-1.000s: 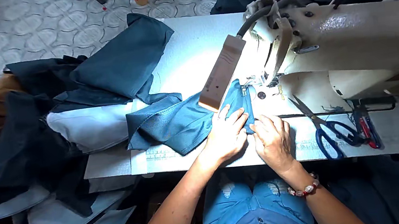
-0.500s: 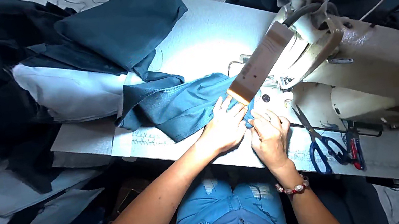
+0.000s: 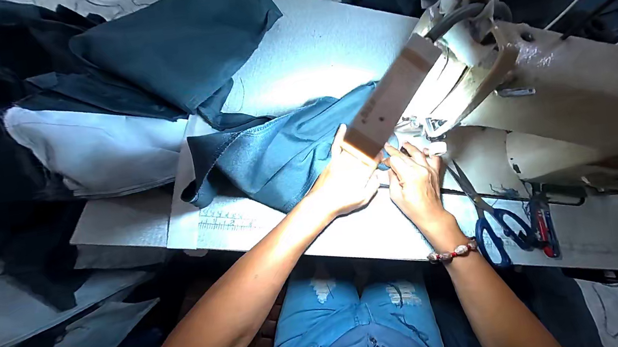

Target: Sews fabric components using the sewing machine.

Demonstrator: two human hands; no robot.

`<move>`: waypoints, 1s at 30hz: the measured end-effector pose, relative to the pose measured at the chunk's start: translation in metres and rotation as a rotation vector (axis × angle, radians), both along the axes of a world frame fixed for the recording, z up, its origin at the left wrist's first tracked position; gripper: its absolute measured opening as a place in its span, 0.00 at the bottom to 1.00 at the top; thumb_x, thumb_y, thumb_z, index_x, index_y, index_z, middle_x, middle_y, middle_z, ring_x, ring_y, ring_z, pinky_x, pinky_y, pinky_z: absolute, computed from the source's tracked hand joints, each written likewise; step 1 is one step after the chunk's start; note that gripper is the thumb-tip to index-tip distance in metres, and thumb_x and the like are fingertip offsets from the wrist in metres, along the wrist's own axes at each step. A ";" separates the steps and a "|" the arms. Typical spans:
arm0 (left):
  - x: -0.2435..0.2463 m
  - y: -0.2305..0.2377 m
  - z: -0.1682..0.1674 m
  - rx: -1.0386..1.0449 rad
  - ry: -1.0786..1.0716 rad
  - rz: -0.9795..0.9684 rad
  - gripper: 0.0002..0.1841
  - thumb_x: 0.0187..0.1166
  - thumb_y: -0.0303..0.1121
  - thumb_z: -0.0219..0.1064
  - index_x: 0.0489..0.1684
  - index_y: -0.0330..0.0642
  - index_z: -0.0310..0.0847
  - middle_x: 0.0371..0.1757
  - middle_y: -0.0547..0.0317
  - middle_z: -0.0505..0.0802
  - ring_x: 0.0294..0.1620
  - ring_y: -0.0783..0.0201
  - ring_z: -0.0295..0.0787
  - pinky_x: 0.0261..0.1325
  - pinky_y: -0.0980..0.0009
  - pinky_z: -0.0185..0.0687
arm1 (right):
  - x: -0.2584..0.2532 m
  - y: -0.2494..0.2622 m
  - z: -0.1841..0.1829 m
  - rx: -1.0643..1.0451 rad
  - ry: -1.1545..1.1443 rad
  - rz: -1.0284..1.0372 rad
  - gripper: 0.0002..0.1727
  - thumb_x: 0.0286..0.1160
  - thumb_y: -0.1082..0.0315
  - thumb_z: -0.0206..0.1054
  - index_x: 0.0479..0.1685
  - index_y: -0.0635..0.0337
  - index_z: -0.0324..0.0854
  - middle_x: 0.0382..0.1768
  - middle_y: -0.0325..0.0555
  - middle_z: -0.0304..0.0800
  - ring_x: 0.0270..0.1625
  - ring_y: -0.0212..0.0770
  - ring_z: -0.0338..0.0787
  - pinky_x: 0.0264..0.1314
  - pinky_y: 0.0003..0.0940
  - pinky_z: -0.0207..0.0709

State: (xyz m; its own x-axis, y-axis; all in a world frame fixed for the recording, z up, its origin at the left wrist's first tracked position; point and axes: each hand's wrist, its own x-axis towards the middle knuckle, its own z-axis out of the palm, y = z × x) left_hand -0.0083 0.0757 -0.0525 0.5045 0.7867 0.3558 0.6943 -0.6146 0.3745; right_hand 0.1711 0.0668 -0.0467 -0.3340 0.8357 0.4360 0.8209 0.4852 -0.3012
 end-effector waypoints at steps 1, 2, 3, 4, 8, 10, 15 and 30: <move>0.001 -0.002 0.003 0.010 0.022 -0.006 0.26 0.83 0.39 0.45 0.63 0.40 0.89 0.75 0.50 0.87 0.89 0.39 0.65 0.88 0.28 0.33 | 0.002 0.002 -0.001 -0.020 0.009 0.016 0.12 0.73 0.76 0.61 0.42 0.64 0.92 0.65 0.51 0.92 0.72 0.62 0.86 0.74 0.71 0.65; 0.001 -0.005 0.006 -0.014 0.039 0.000 0.26 0.83 0.39 0.45 0.64 0.42 0.89 0.72 0.50 0.89 0.87 0.39 0.67 0.88 0.28 0.33 | 0.005 0.003 -0.002 -0.036 0.014 0.027 0.13 0.73 0.75 0.59 0.44 0.64 0.92 0.66 0.51 0.92 0.74 0.61 0.86 0.76 0.71 0.64; 0.001 -0.008 0.007 -0.041 0.042 0.012 0.25 0.84 0.40 0.45 0.64 0.44 0.89 0.72 0.50 0.89 0.86 0.38 0.69 0.87 0.26 0.32 | 0.008 0.002 -0.003 -0.055 0.012 0.029 0.14 0.75 0.75 0.58 0.47 0.64 0.91 0.67 0.50 0.91 0.75 0.61 0.84 0.78 0.72 0.61; 0.002 -0.009 0.006 -0.061 0.037 0.020 0.25 0.85 0.41 0.46 0.65 0.45 0.88 0.72 0.49 0.88 0.86 0.37 0.68 0.86 0.25 0.32 | 0.012 0.001 -0.003 -0.069 -0.004 0.010 0.16 0.76 0.74 0.57 0.51 0.64 0.92 0.66 0.51 0.92 0.77 0.62 0.83 0.80 0.72 0.59; -0.004 -0.008 0.002 -0.107 -0.027 -0.035 0.23 0.84 0.40 0.49 0.66 0.47 0.88 0.76 0.47 0.85 0.86 0.34 0.66 0.83 0.21 0.32 | 0.034 -0.016 0.014 -0.176 -0.148 -0.203 0.17 0.81 0.74 0.58 0.61 0.65 0.88 0.69 0.56 0.89 0.83 0.66 0.74 0.85 0.76 0.48; -0.011 -0.004 0.002 -0.126 -0.029 -0.082 0.24 0.84 0.40 0.49 0.67 0.49 0.88 0.76 0.47 0.85 0.86 0.34 0.66 0.82 0.20 0.32 | 0.054 -0.033 0.025 -0.126 -0.132 -0.246 0.17 0.79 0.70 0.59 0.59 0.62 0.90 0.67 0.55 0.90 0.80 0.66 0.78 0.81 0.73 0.58; -0.018 0.003 0.002 -0.163 -0.031 -0.121 0.24 0.83 0.41 0.50 0.68 0.53 0.89 0.79 0.41 0.81 0.87 0.35 0.64 0.85 0.23 0.34 | 0.156 -0.057 0.052 0.092 -0.087 -0.504 0.22 0.87 0.62 0.57 0.59 0.77 0.84 0.61 0.78 0.85 0.67 0.81 0.81 0.71 0.76 0.67; -0.016 0.021 0.009 -0.095 -0.061 -0.109 0.22 0.80 0.38 0.53 0.64 0.50 0.91 0.74 0.40 0.85 0.83 0.35 0.71 0.82 0.23 0.41 | 0.234 -0.064 0.023 0.095 0.031 -0.644 0.24 0.92 0.65 0.50 0.62 0.82 0.80 0.65 0.82 0.82 0.70 0.79 0.81 0.74 0.66 0.72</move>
State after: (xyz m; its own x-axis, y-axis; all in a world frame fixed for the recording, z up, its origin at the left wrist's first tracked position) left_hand -0.0239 0.0966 -0.0436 0.5683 0.7601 0.3150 0.5997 -0.6448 0.4739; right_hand 0.4053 0.0030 -0.0234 0.2351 0.8216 0.5194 0.9479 -0.0755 -0.3095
